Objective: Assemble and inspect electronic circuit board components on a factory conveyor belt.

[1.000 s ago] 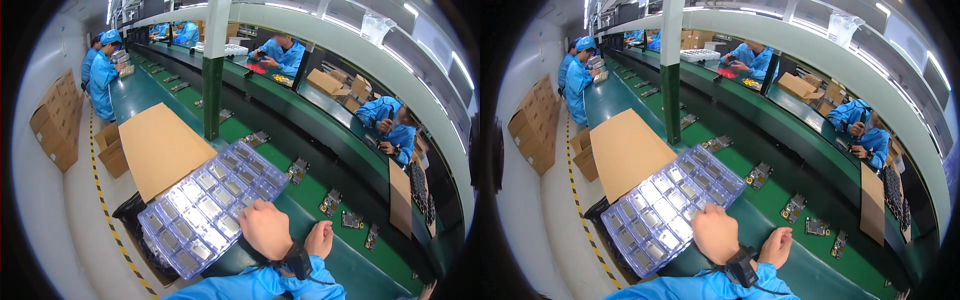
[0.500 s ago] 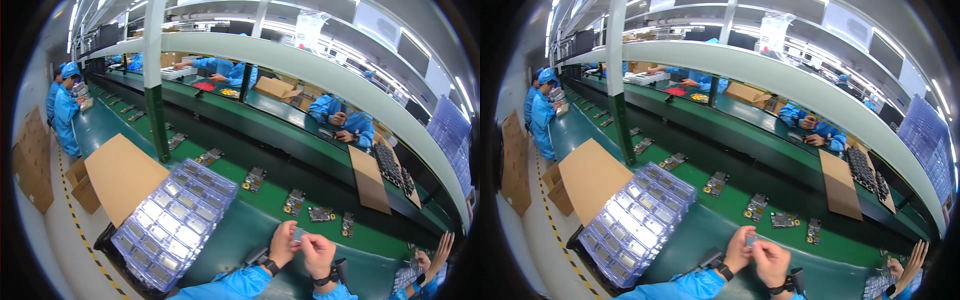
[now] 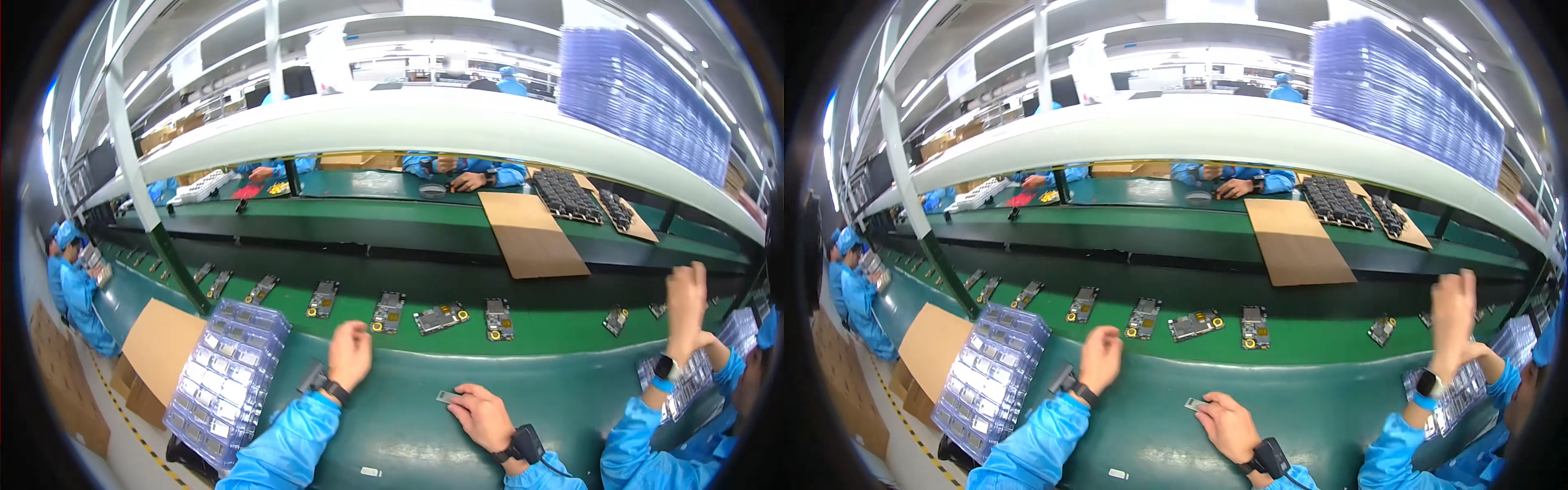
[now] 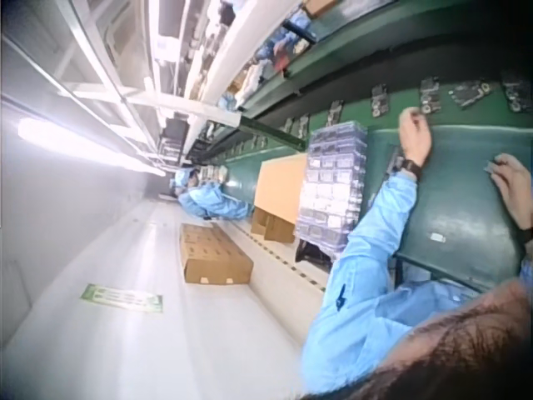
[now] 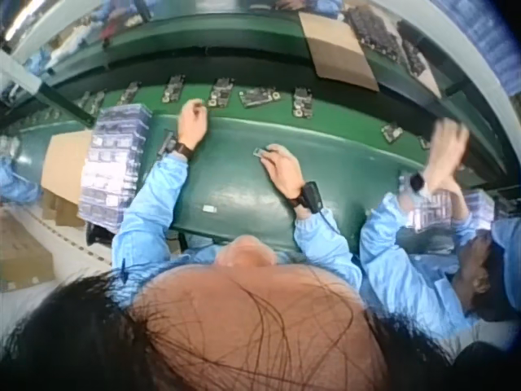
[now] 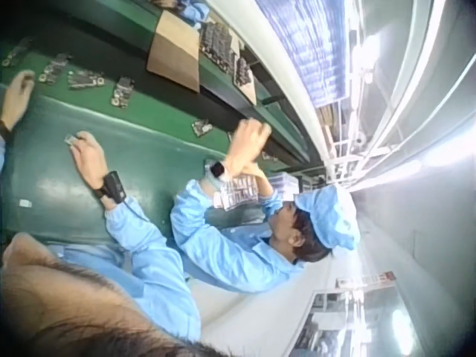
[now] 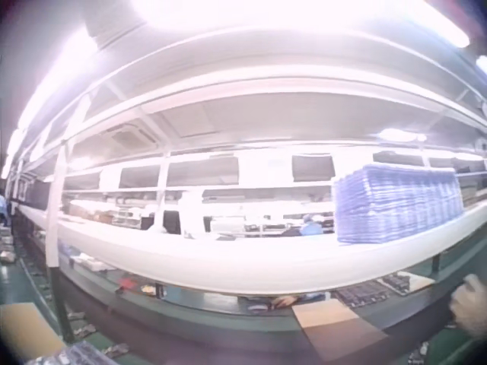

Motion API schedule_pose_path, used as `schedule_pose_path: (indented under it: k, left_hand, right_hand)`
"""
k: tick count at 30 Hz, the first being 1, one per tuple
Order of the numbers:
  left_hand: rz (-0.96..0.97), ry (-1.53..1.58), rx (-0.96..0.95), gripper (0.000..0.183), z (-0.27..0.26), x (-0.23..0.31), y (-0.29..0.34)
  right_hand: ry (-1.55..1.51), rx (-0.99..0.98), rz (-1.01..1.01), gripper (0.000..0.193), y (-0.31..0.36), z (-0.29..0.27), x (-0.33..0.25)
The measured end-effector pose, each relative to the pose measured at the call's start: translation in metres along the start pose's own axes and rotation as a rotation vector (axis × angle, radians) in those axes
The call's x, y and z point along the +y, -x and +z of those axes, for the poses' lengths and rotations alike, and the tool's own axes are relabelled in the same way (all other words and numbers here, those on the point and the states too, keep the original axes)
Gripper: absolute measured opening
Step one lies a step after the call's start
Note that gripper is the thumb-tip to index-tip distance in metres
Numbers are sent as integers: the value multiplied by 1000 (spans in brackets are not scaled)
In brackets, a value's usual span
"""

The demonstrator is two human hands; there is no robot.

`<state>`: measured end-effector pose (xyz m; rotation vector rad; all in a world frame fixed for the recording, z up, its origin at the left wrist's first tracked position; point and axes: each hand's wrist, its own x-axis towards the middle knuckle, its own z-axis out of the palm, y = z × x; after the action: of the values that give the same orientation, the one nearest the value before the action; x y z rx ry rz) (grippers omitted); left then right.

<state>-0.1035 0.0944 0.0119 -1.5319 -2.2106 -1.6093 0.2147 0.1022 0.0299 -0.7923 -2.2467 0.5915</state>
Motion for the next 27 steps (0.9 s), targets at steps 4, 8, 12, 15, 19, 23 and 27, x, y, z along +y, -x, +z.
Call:
schedule_pose_path:
  k: [4,8,12,15,19,23,27]
  left_hand:
    - [4,-649,274,35,-9,-47,-53]
    - [-293,-896,154,43,-13,-78,-69]
    - [-127,-525,211,46,-8,-61,-63]
    - [-97,-412,359,51,-27,-74,-57]
    - [-283,806,290,36,-30,-65,-36]
    - [-352,1117,3,31,-26,18,22]
    - [-540,1132,-403,28,-26,86,65]
  right_hand:
    - [-60,-16,20,15,-1,4,16]
    - [13,-9,-77,15,2,2,16]
    - [66,17,-126,16,3,-9,16]
    - [42,58,-187,17,-1,-12,9]
    - [2,170,-310,21,-5,-31,4]
    - [10,304,-386,30,-4,-50,-11]
    - [42,319,-406,33,-3,-49,-29]
